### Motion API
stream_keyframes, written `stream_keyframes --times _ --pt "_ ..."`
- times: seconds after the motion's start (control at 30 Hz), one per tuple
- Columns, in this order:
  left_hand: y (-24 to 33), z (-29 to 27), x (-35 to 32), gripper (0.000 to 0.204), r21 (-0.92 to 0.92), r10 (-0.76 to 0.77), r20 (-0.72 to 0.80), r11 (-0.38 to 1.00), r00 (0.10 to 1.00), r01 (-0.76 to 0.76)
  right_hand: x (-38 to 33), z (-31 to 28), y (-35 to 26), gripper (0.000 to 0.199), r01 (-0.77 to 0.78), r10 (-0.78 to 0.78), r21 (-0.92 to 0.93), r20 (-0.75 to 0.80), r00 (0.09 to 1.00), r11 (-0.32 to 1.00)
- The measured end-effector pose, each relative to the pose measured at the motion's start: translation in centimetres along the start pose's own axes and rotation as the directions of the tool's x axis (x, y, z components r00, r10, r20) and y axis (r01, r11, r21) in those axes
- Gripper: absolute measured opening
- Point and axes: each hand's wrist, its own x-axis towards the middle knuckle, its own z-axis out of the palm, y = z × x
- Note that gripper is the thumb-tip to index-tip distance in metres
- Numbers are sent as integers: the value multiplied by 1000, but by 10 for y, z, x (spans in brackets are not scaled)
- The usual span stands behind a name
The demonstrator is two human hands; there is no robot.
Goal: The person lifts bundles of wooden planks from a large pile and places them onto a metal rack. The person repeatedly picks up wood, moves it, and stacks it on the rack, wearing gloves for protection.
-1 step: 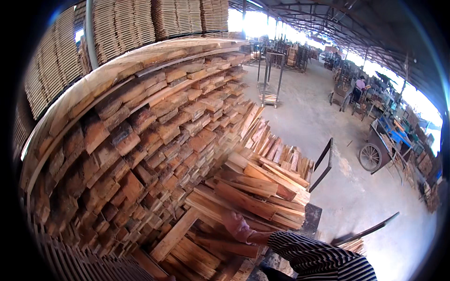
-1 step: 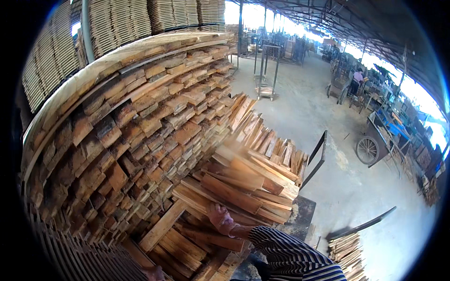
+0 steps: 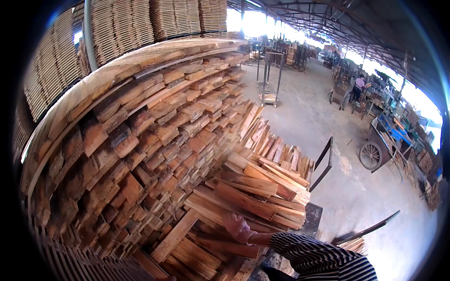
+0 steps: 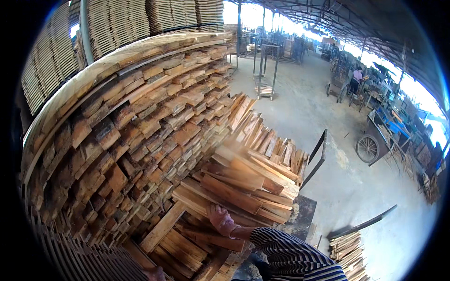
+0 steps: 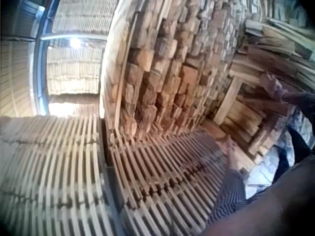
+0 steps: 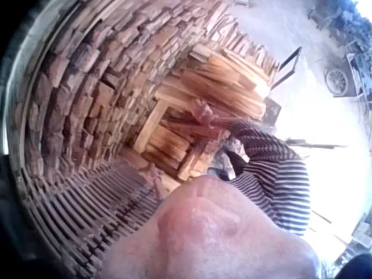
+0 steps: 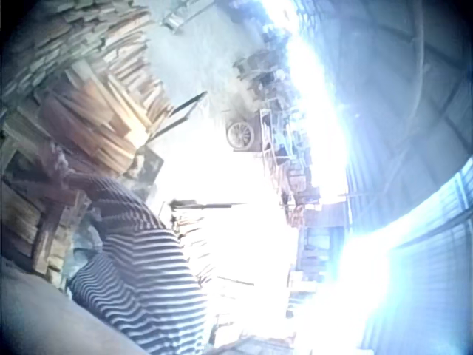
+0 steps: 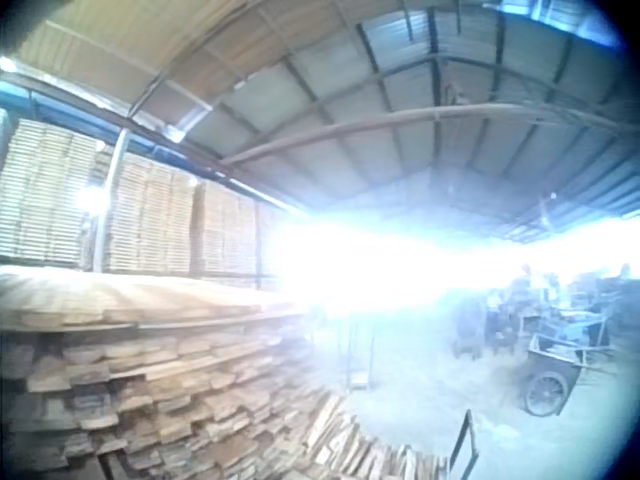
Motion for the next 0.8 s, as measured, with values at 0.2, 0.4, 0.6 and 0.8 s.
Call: stream_keyframes --times 0.2,0.4,0.6,0.8 --pt "26 16 4 84 -26 31 8 999 999 -31 -42 -2 36 62 95 -50 205 -218 975 974" --pt "-42 -9 25 78 -156 18 -57 987 998 -27 -34 -74 29 62 -36 14 355 66 998 934" --pt "-80 3 -11 73 -295 -240 36 925 970 240 -56 -85 -18 65 -77 -17 455 200 980 887" --pt "-71 -13 -46 92 -213 -248 -117 952 962 219 -93 -46 -154 86 -138 -120 488 460 880 862"
